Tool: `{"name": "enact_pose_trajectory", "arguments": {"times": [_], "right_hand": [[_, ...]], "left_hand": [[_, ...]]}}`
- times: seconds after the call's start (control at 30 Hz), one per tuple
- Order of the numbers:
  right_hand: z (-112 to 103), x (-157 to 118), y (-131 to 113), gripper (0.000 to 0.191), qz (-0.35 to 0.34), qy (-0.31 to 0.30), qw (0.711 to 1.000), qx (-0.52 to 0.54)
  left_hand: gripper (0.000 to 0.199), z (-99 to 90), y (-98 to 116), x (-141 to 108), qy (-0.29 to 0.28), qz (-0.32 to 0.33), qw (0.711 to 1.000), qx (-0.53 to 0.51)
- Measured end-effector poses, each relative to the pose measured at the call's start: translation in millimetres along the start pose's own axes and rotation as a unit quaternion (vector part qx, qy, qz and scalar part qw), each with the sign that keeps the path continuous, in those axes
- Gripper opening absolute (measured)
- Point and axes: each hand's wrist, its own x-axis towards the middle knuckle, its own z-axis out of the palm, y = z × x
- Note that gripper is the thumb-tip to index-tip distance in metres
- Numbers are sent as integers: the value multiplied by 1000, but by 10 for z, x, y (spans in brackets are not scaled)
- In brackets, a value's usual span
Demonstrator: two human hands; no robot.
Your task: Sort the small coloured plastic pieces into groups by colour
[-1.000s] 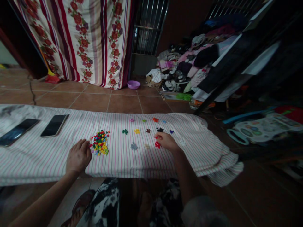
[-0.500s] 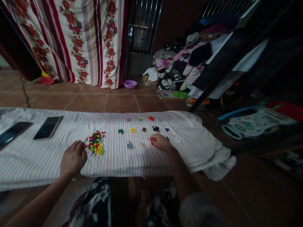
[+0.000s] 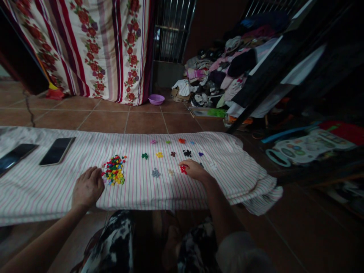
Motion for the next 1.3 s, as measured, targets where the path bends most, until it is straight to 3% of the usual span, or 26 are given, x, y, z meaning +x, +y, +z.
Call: {"name": "enact_pose_trajectory", "arguments": {"times": [0.43,0.63,0.93,1.3], "right_hand": [[-72,110,-288,41,62,38,996,-48],[29,247,-705,34,-17,44,998,-42],[404,445,-1534,29,-141,20,990,1],[806,747,-2079,34,-180,20,983,11]], "left_hand": [[35,-56,78,20,-21,-23,999,-3],[36,-44,94,28,-22,-40,999,-17],[35,-30,103,20,-12,-40,999,-23],[33,-13,108,17,1,-36,999,-16]]}}
